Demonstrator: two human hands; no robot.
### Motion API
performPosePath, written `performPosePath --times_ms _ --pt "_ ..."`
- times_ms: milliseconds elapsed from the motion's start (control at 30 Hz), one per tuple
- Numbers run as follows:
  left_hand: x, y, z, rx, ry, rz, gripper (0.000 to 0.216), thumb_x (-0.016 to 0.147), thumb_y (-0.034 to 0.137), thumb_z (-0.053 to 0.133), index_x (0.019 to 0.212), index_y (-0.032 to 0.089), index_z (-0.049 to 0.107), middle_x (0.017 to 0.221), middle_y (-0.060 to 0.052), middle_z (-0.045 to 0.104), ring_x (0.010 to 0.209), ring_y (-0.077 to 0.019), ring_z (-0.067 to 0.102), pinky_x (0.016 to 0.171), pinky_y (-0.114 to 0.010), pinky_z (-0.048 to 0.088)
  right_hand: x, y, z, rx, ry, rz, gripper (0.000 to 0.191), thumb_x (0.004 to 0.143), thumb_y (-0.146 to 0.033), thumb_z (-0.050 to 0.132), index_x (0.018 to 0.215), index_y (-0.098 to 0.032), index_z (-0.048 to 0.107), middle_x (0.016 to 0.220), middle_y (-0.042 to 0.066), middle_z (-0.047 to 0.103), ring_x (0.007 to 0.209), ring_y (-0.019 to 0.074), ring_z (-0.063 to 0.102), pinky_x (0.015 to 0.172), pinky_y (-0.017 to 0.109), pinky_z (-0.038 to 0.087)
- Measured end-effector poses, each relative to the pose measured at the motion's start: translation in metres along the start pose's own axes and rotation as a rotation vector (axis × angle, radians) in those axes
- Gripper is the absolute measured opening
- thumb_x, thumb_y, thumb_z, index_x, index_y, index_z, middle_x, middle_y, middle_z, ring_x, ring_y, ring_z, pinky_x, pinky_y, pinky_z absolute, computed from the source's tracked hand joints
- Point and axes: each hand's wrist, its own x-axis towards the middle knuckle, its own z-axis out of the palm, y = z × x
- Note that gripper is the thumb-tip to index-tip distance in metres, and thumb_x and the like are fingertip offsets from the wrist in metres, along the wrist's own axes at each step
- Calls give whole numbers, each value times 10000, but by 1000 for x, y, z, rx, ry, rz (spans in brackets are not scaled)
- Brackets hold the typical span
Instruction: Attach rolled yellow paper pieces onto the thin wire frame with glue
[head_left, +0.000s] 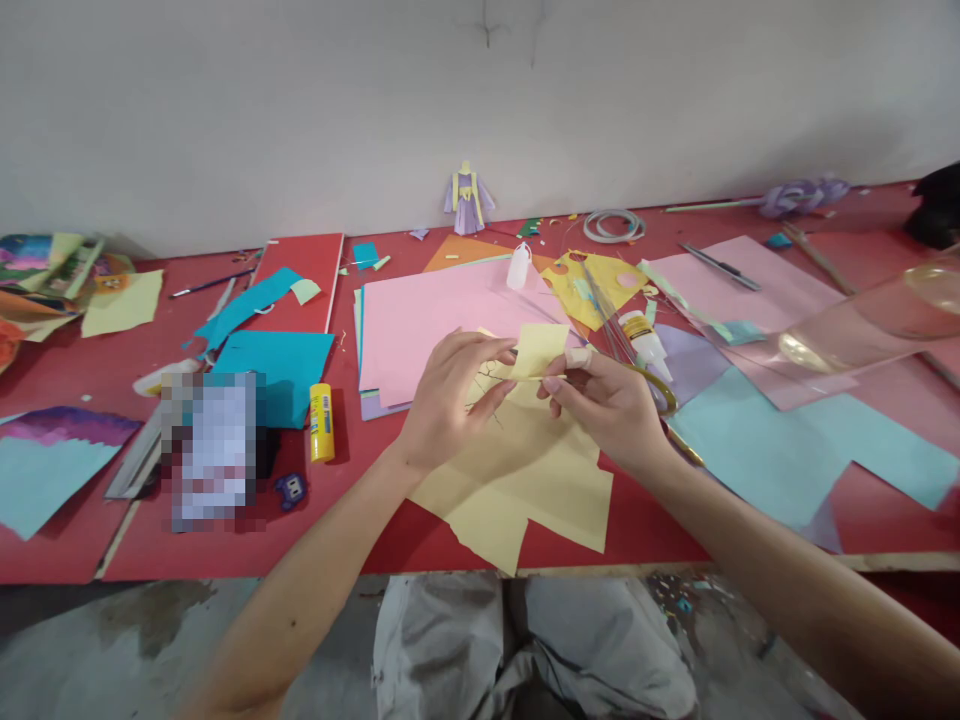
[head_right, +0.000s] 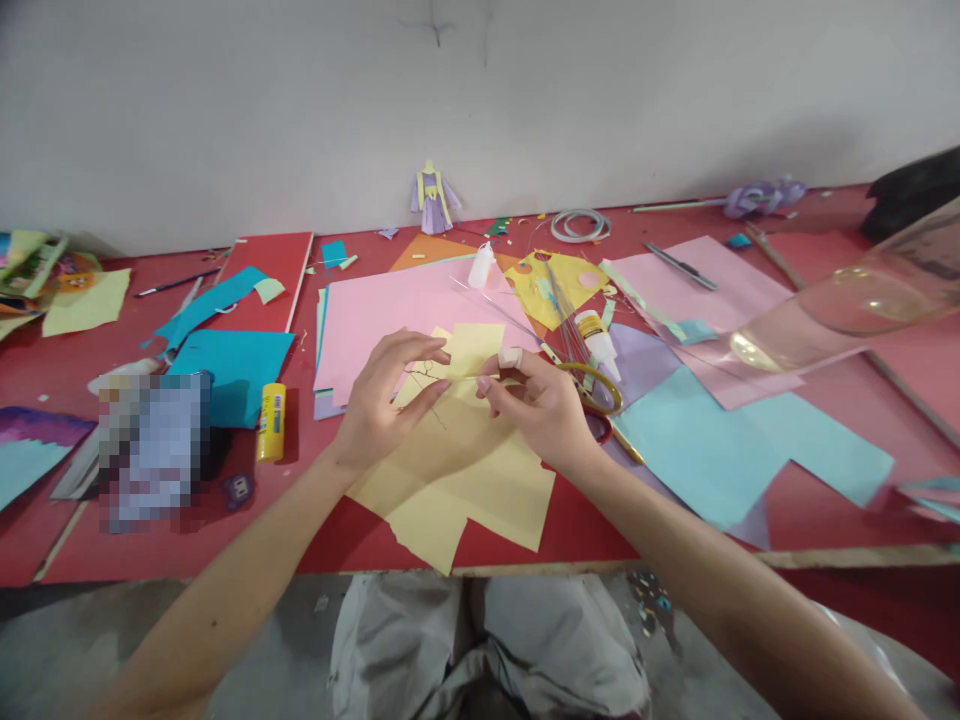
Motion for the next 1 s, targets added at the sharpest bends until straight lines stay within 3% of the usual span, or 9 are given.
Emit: performPosePath --times_ms 167,300,433,600,700,867,1000 --pt "0 4 -1 -158 -37 -226 282 928 262 616 1203 224 570 945 -30 725 969 -171 683 1003 -354 465 -2 6 0 -37 -22 -51 69 863 -230 674 829 -200 623 796 -8 591 573 91 573 541 247 488" --pt "1 4 -5 -260 -71 -309 283 961 259 552 1240 215 552 953 -23 718 887 -129 685 897 -274 499 -2 10 0 -62 -33 -82 49 873 -230 673 855 -207 633 838 -6 582 598 92 579 566 252 510" --pt "3 3 -8 -378 -152 -421 362 919 299 620 1267 218 560 970 -31 710 923 -140 678 868 -259 507 -3 11 -1 -111 -44 -86 36 882 -233 662 888 -210 636 849 0 599 611 102 592 575 262 522" --pt "4 2 -5 -614 -185 -594 291 875 310 680 1121 220 553 837 17 636 726 -119 679 741 -256 535 -4 9 -2 -250 -59 -154 24 878 -223 653 895 -206 656 873 28 631 748 149 611 626 274 549" --pt "3 1 -3 -721 -148 -622 339 830 302 733 1091 238 525 885 30 590 715 -112 684 716 -253 547 -3 8 -2 -283 -57 -176 24 875 -224 655 895 -211 658 871 30 638 776 160 609 620 271 556" --pt "1 1 0 -695 -140 -598 619 791 322 770 1331 291 471 905 18 618 703 -128 698 646 -247 542 -3 6 -2 -307 -56 -189 38 880 -255 658 901 -225 663 895 39 644 794 176 628 624 291 574" --pt "-1 -2 4 -659 -121 -608 239 811 366 745 894 170 635 772 6 638 689 -138 698 623 -240 528 -3 4 -2 -348 -40 -220 50 878 -275 663 888 -227 672 935 53 652 816 185 637 611 292 576"
